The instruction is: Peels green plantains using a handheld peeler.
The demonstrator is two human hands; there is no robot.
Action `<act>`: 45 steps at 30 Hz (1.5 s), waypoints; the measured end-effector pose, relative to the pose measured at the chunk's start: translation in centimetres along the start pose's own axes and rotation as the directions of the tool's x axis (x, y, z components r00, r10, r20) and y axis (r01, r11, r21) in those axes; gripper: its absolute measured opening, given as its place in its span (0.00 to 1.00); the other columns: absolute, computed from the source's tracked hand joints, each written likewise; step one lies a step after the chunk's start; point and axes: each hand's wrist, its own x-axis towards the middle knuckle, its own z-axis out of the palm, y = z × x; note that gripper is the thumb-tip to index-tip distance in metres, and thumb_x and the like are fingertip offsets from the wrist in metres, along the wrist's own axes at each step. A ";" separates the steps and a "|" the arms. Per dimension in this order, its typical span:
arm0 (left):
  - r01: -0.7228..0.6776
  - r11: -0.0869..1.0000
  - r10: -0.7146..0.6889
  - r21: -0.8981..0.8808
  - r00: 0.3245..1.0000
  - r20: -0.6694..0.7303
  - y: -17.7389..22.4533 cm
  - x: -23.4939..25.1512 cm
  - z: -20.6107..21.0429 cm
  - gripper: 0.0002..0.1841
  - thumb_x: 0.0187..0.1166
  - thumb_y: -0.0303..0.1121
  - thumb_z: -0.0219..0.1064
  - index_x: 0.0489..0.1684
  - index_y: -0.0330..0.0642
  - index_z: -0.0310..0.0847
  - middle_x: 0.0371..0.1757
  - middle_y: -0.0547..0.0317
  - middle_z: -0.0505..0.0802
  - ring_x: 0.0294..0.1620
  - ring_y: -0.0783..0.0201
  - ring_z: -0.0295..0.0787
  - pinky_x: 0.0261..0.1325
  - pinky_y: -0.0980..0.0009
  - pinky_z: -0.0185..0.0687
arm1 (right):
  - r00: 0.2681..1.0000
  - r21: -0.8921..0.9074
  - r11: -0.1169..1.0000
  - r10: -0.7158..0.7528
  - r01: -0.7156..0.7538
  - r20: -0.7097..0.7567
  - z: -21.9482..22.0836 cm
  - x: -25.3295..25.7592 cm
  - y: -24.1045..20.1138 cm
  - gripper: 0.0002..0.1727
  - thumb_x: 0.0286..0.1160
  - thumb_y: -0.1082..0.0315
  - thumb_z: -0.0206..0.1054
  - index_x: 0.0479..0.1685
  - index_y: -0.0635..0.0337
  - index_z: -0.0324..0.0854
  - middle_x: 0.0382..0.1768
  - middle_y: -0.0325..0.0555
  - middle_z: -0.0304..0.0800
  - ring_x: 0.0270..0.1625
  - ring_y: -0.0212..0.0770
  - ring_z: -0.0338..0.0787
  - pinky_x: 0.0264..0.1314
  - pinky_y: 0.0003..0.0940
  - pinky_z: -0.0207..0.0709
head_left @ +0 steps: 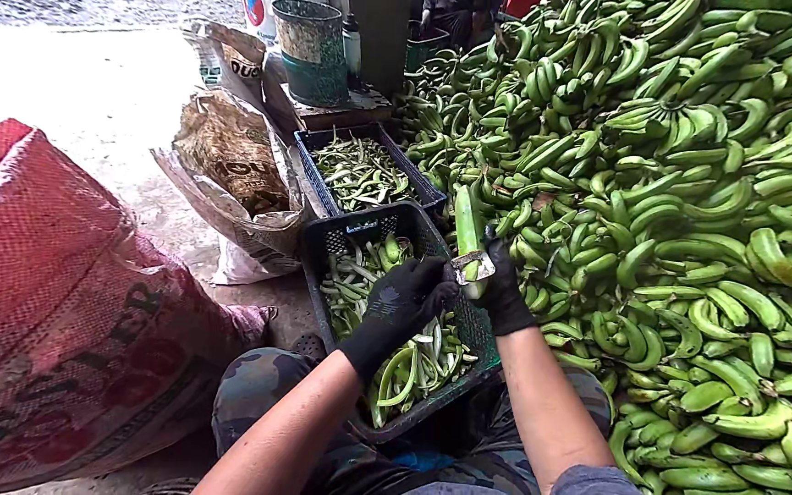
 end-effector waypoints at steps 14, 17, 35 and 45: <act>0.430 0.877 -0.468 -0.215 0.867 -0.174 -3.6 4.7 -3.4 0.27 0.91 0.54 0.51 0.72 0.44 0.78 0.59 0.39 0.89 0.61 0.41 0.87 0.64 0.36 0.79 | 0.985 -0.208 0.977 0.074 -0.040 0.155 -1.6 -4.5 2.8 0.52 0.65 0.20 0.58 0.75 0.58 0.70 0.46 0.43 0.91 0.42 0.37 0.91 0.48 0.38 0.89; 0.355 0.909 -0.388 -0.220 0.913 -0.130 -2.9 4.0 -4.9 0.27 0.89 0.59 0.49 0.71 0.51 0.76 0.47 0.48 0.91 0.47 0.50 0.90 0.52 0.40 0.82 | 0.994 -0.057 0.995 0.087 -0.083 0.069 -1.7 -3.6 1.6 0.44 0.71 0.25 0.58 0.71 0.54 0.72 0.36 0.47 0.91 0.29 0.42 0.91 0.32 0.40 0.89; 0.134 0.982 -0.166 -0.132 0.948 -0.270 -3.2 3.0 -3.0 0.24 0.89 0.49 0.58 0.73 0.43 0.78 0.57 0.41 0.88 0.55 0.45 0.88 0.58 0.43 0.83 | 0.966 -0.073 0.993 0.112 -0.098 0.232 -0.8 -3.1 2.0 0.31 0.84 0.40 0.50 0.74 0.52 0.73 0.41 0.47 0.92 0.36 0.41 0.92 0.36 0.38 0.90; -0.084 0.976 0.053 -0.201 0.987 -0.154 0.4 -1.8 1.8 0.28 0.85 0.59 0.57 0.72 0.50 0.81 0.46 0.58 0.87 0.41 0.64 0.86 0.45 0.61 0.87 | 0.928 -0.178 0.971 -0.208 0.159 -0.309 1.1 -0.9 -1.8 0.27 0.89 0.37 0.44 0.81 0.32 0.64 0.55 0.39 0.86 0.46 0.39 0.89 0.43 0.42 0.87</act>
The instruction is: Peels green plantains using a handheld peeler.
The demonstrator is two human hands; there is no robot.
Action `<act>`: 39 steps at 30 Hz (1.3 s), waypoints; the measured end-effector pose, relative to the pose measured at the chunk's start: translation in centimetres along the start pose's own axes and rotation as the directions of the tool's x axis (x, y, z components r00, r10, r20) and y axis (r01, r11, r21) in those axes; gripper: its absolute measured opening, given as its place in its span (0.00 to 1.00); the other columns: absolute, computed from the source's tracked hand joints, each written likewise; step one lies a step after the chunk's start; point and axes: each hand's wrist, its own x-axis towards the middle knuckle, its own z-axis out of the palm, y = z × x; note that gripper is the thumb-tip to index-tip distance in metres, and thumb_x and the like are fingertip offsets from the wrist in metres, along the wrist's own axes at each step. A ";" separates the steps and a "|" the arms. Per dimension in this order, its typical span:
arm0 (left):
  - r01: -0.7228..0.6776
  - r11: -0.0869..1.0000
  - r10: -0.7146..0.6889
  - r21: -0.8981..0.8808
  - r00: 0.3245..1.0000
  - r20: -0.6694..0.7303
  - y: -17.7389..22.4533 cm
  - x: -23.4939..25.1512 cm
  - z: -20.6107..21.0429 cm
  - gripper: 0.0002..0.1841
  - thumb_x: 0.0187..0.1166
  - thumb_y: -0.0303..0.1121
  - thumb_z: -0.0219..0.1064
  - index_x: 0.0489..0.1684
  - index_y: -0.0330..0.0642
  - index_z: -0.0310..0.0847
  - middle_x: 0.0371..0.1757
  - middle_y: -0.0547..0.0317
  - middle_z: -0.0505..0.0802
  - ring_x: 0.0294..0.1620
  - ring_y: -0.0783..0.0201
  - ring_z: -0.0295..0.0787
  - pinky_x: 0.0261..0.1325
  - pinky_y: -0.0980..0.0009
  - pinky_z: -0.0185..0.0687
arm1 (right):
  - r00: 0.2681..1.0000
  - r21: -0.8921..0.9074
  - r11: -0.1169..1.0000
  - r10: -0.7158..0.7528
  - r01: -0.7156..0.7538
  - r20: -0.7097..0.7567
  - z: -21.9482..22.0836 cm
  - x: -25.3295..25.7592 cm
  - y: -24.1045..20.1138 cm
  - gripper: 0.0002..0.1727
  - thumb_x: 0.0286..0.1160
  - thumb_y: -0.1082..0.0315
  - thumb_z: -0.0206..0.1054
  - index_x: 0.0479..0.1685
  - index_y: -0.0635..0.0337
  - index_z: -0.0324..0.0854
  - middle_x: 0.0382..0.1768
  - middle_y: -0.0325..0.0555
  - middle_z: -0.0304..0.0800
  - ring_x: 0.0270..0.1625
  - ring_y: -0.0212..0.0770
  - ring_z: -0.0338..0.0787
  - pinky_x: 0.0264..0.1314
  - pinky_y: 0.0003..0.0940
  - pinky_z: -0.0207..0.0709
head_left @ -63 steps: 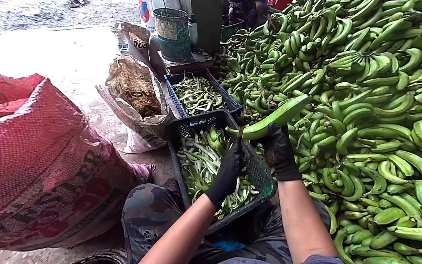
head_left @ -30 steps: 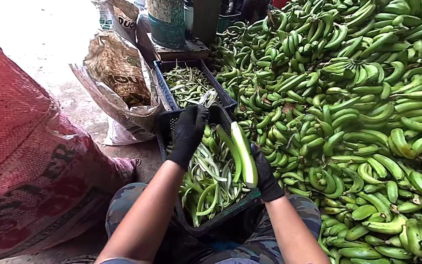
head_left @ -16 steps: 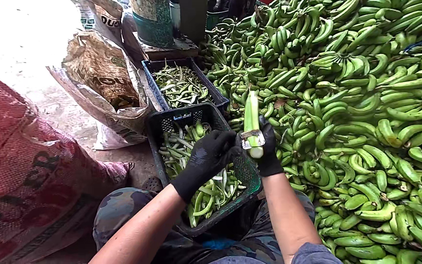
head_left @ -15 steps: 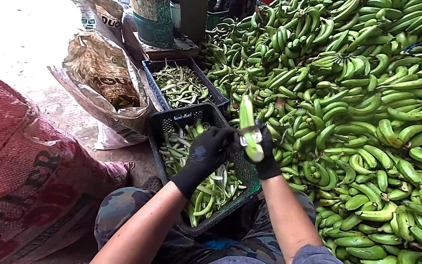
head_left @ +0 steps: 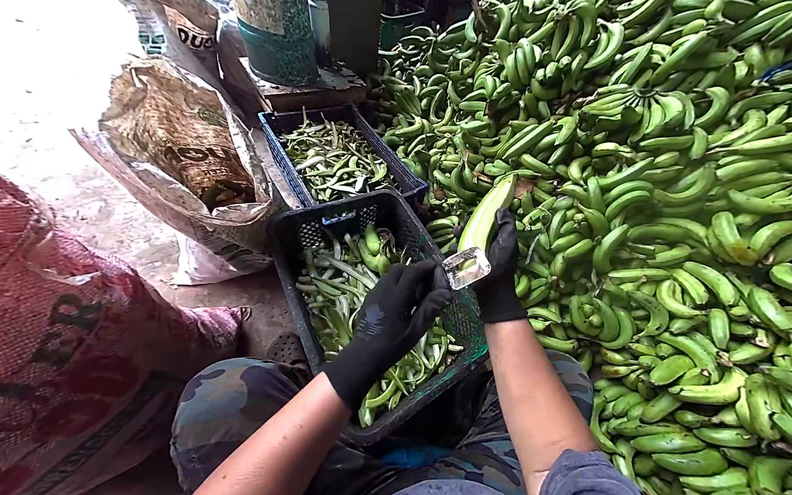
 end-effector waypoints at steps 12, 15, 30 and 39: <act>0.424 0.904 -0.427 -0.055 0.900 -0.091 -5.2 4.4 -3.2 0.27 0.88 0.61 0.52 0.69 0.51 0.79 0.50 0.47 0.88 0.46 0.51 0.87 0.48 0.45 0.81 | 0.646 -0.267 0.926 0.378 -0.268 0.663 -1.1 -1.4 -0.2 0.38 0.81 0.52 0.51 0.92 0.51 0.51 0.64 0.40 0.84 0.54 0.28 0.86 0.56 0.27 0.83; 0.328 0.945 -0.328 0.004 0.945 0.011 -4.5 4.4 -1.7 0.27 0.89 0.56 0.52 0.70 0.45 0.80 0.56 0.47 0.90 0.54 0.52 0.88 0.57 0.45 0.83 | 0.811 -0.072 0.960 0.266 -0.269 0.521 -2.1 0.3 1.8 0.35 0.84 0.49 0.50 0.90 0.49 0.54 0.63 0.41 0.84 0.54 0.32 0.88 0.55 0.33 0.86; -0.038 0.984 0.039 0.176 0.999 -0.003 -1.9 1.4 3.0 0.26 0.80 0.48 0.67 0.76 0.50 0.80 0.52 0.48 0.87 0.50 0.51 0.87 0.51 0.51 0.84 | 0.952 0.177 0.970 0.206 -0.168 -0.227 -0.3 3.3 0.5 0.19 0.92 0.56 0.46 0.68 0.58 0.69 0.48 0.49 0.82 0.47 0.40 0.87 0.51 0.41 0.85; 0.386 0.922 -0.385 0.018 0.922 -0.030 -6.1 4.3 -1.2 0.29 0.89 0.61 0.49 0.72 0.51 0.81 0.58 0.48 0.90 0.57 0.51 0.88 0.59 0.43 0.82 | 0.620 -0.367 0.892 0.449 -0.265 0.644 -0.9 -0.9 -0.1 0.34 0.83 0.59 0.49 0.90 0.52 0.55 0.69 0.47 0.81 0.61 0.33 0.84 0.63 0.34 0.81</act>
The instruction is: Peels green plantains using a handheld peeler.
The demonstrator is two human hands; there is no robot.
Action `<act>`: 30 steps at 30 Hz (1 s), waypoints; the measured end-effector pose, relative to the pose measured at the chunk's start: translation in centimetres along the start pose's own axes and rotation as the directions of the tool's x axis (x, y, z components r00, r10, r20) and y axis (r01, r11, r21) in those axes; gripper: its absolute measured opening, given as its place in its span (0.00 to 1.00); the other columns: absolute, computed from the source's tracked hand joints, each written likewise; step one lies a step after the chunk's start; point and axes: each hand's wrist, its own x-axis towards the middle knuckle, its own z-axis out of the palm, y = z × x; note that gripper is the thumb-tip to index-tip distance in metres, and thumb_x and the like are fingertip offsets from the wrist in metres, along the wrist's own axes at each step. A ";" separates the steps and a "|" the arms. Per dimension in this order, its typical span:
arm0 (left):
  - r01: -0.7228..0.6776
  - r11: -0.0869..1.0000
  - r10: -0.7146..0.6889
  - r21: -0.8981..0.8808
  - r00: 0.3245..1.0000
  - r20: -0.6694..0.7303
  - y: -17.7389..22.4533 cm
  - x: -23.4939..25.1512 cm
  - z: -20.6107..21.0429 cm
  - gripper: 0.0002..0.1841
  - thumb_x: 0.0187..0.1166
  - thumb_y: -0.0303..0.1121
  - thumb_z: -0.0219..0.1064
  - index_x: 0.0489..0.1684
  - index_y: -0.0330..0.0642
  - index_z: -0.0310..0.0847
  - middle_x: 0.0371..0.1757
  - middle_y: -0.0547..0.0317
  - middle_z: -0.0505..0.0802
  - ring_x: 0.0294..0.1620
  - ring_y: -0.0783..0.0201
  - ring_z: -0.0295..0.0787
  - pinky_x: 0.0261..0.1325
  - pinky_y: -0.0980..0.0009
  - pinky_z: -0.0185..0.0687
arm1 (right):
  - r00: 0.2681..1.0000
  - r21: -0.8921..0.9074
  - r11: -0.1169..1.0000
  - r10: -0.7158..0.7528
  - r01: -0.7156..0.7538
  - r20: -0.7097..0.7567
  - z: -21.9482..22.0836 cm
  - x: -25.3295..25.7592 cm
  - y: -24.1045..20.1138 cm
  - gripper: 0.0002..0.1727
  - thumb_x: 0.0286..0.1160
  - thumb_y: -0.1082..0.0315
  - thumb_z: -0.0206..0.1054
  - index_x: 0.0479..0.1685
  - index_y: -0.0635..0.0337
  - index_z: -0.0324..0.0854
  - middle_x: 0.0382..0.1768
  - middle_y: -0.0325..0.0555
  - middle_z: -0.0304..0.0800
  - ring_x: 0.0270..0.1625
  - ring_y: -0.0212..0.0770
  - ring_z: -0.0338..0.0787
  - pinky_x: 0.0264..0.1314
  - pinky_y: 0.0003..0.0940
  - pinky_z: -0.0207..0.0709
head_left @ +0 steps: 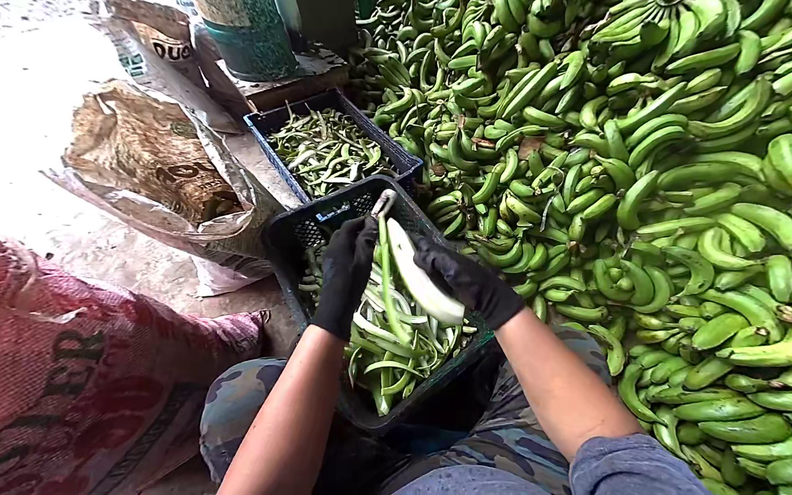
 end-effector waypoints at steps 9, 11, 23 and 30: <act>-0.277 0.958 0.281 -0.073 0.959 0.047 3.1 -3.5 2.5 0.26 0.89 0.54 0.54 0.74 0.46 0.79 0.57 0.53 0.89 0.52 0.63 0.88 0.55 0.58 0.87 | 0.843 0.670 0.586 -0.042 0.456 -0.536 -2.3 1.9 0.6 0.25 0.94 0.49 0.34 0.46 0.49 0.77 0.34 0.39 0.89 0.38 0.35 0.91 0.41 0.36 0.88; -0.393 0.919 0.393 -0.007 0.919 -0.009 3.0 -4.3 3.5 0.29 0.85 0.57 0.59 0.74 0.47 0.80 0.52 0.52 0.89 0.49 0.60 0.87 0.52 0.56 0.86 | 0.793 0.700 0.467 -0.004 0.541 -0.610 -2.7 2.4 0.4 0.28 0.94 0.45 0.33 0.50 0.51 0.76 0.39 0.43 0.89 0.43 0.39 0.91 0.45 0.38 0.88; -0.352 0.934 0.349 0.058 0.935 0.061 1.5 -3.2 2.7 0.29 0.84 0.58 0.60 0.72 0.47 0.82 0.53 0.51 0.89 0.50 0.57 0.88 0.53 0.53 0.85 | 0.847 0.474 0.804 -0.068 0.360 -0.528 -1.2 1.3 1.1 0.23 0.95 0.52 0.37 0.56 0.54 0.77 0.37 0.39 0.88 0.39 0.33 0.89 0.44 0.33 0.87; -0.064 0.995 0.064 0.072 0.998 -0.002 0.8 -1.7 0.5 0.27 0.89 0.56 0.54 0.72 0.46 0.81 0.59 0.48 0.91 0.58 0.52 0.89 0.62 0.45 0.83 | 0.975 0.105 0.985 -0.113 0.135 -0.193 -0.7 0.7 3.9 0.28 0.91 0.46 0.43 0.75 0.52 0.73 0.52 0.41 0.88 0.49 0.31 0.88 0.53 0.34 0.85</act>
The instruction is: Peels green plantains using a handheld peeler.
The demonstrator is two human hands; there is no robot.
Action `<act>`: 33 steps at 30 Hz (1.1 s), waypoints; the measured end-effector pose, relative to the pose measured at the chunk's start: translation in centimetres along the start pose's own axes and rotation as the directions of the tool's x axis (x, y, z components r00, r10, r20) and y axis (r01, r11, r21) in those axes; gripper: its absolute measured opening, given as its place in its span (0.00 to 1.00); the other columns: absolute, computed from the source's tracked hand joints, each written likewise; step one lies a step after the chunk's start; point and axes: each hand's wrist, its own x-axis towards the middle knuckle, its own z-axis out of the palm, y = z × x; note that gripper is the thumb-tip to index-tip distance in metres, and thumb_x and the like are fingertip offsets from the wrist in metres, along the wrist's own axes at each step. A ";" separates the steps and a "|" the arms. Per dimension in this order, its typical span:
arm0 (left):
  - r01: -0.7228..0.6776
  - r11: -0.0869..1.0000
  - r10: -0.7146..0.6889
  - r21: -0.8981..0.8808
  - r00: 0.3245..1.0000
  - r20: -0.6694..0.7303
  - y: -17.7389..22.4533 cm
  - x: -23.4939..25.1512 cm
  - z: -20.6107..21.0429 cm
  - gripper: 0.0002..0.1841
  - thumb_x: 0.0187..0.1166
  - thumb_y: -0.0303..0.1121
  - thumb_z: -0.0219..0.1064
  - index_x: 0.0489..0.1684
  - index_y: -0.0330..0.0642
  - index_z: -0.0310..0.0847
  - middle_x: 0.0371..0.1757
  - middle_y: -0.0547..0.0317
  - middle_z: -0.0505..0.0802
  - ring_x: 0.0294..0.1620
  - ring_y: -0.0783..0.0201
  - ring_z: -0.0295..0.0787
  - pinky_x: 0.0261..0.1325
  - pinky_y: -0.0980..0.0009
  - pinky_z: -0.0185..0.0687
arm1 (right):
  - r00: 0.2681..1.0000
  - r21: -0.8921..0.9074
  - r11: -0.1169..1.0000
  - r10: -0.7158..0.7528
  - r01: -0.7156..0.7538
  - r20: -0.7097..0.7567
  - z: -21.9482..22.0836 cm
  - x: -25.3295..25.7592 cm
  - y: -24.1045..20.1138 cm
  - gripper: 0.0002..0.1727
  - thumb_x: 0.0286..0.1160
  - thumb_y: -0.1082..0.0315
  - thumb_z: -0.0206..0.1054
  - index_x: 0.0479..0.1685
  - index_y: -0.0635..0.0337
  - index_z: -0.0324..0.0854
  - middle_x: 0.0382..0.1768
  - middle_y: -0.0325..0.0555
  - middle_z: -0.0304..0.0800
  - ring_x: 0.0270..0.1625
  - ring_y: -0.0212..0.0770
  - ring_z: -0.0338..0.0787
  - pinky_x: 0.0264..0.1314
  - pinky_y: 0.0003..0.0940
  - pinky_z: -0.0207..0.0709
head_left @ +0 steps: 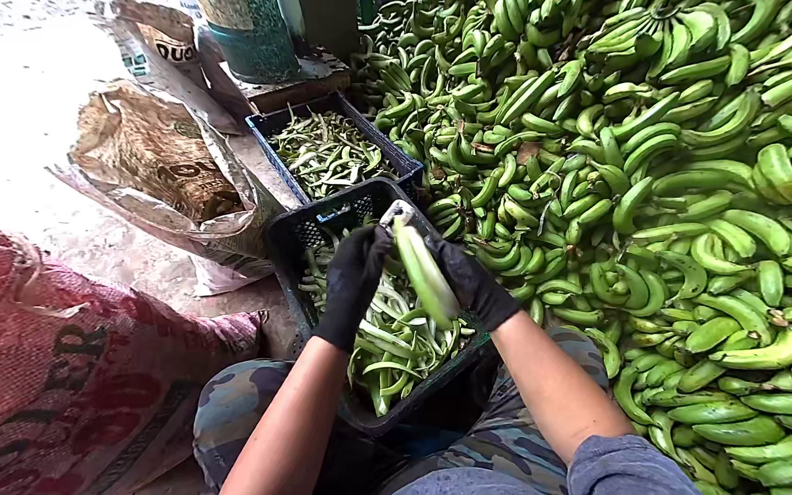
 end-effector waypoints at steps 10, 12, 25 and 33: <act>-0.350 0.934 0.345 0.074 0.936 0.073 0.6 -2.7 1.4 0.26 0.83 0.50 0.64 0.74 0.46 0.80 0.52 0.48 0.89 0.50 0.52 0.88 0.53 0.50 0.86 | 0.910 0.609 0.794 0.252 0.001 -0.330 -1.8 0.9 -2.1 0.25 0.93 0.48 0.36 0.49 0.54 0.76 0.29 0.43 0.85 0.29 0.36 0.87 0.32 0.34 0.84; -0.484 0.866 0.482 0.127 0.875 0.047 1.2 -3.8 2.5 0.25 0.78 0.49 0.71 0.71 0.51 0.84 0.51 0.49 0.91 0.50 0.51 0.90 0.53 0.50 0.87 | 0.925 0.719 0.694 0.250 0.034 -0.285 -2.9 1.2 -1.7 0.30 0.92 0.45 0.33 0.48 0.58 0.76 0.28 0.45 0.86 0.27 0.38 0.88 0.29 0.32 0.85; 0.379 0.909 -0.369 -0.171 0.925 0.089 -3.0 -0.5 0.4 0.31 0.83 0.69 0.52 0.67 0.55 0.79 0.36 0.51 0.87 0.30 0.53 0.82 0.34 0.48 0.78 | 0.993 0.208 0.972 0.117 -0.111 -0.022 -0.8 -0.1 0.5 0.26 0.90 0.49 0.43 0.75 0.48 0.77 0.42 0.44 0.91 0.34 0.36 0.88 0.35 0.34 0.85; -0.189 0.962 0.231 -0.196 0.947 0.222 0.9 -3.6 0.7 0.23 0.87 0.49 0.61 0.71 0.44 0.80 0.52 0.56 0.91 0.44 0.66 0.89 0.49 0.61 0.89 | 0.946 0.454 0.890 0.178 -0.038 -0.272 -2.8 0.5 -2.2 0.22 0.93 0.53 0.40 0.46 0.54 0.78 0.28 0.42 0.88 0.27 0.36 0.89 0.29 0.33 0.87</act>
